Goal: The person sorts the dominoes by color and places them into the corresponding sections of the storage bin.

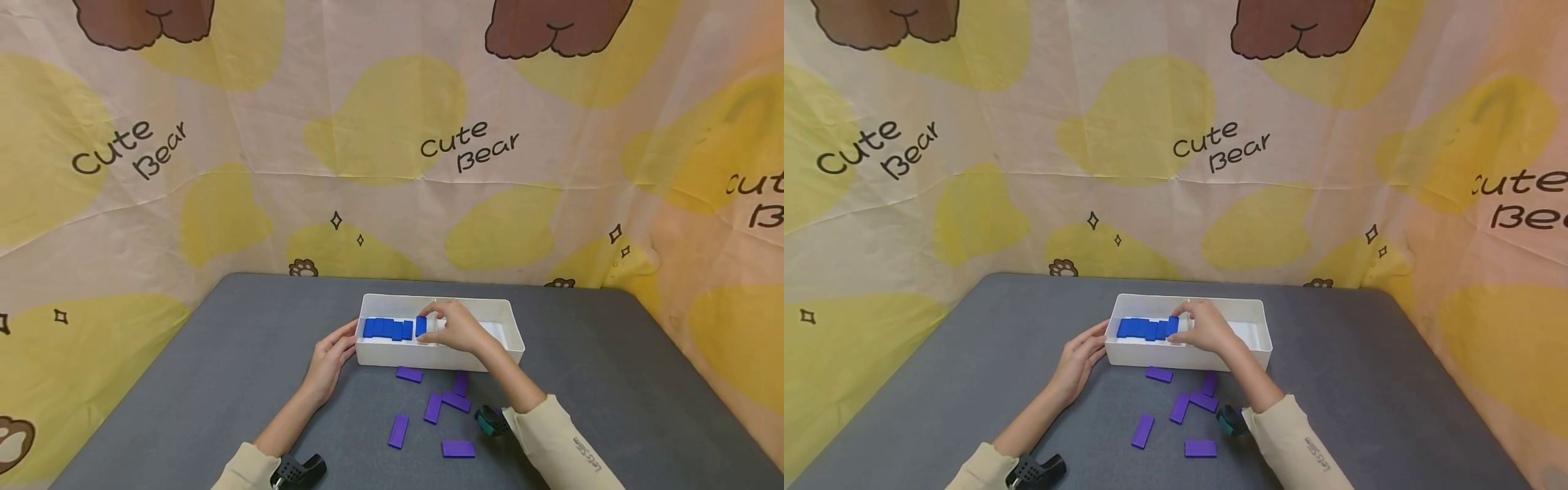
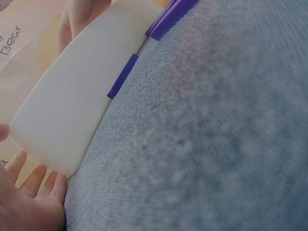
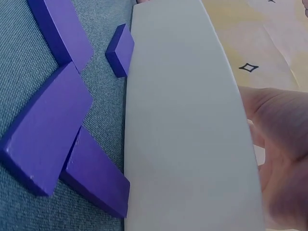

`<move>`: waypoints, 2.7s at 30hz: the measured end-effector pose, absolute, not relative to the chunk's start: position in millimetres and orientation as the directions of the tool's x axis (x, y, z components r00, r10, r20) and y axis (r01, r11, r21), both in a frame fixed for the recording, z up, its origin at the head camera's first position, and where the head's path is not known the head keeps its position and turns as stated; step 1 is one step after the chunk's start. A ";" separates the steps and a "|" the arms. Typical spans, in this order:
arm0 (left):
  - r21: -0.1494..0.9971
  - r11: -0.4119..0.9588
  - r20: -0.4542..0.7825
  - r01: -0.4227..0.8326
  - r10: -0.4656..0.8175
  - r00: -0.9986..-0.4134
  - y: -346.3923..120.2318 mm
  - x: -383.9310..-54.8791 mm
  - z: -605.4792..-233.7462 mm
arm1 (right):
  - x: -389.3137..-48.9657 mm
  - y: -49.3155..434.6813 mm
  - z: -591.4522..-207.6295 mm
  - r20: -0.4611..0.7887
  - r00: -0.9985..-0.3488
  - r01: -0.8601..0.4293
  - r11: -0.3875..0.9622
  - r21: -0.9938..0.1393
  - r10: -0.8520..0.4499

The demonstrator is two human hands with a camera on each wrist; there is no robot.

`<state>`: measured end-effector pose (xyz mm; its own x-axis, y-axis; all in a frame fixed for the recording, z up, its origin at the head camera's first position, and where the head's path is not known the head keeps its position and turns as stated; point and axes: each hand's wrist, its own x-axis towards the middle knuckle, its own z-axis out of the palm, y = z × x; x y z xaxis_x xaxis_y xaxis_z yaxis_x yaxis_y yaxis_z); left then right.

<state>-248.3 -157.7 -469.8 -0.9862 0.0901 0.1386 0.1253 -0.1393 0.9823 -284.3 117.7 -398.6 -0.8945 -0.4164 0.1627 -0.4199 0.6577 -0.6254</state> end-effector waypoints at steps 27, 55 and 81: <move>0.982 -0.122 0.157 0.145 0.093 -0.983 -156.5 -248.0 -469.2 | -283.2 111.8 -395.9 0.154 -0.919 -0.373 0.673 -0.638 -0.363; 0.982 -0.142 0.134 0.122 0.078 -0.988 -157.4 -247.4 -468.0 | -260.5 134.8 -391.2 0.203 -0.932 -0.352 0.616 -0.705 -0.301; 0.979 -0.076 0.192 0.190 0.017 -0.981 -153.7 -244.6 -461.3 | -235.2 166.3 -402.3 0.364 -0.924 -0.365 0.553 -0.749 -0.117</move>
<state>-244.6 -153.7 -461.3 -0.9813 0.0166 0.1919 0.1902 -0.0760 0.9788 -235.2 166.3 -402.3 -0.9241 -0.1171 0.3638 -0.3649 0.5534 -0.7487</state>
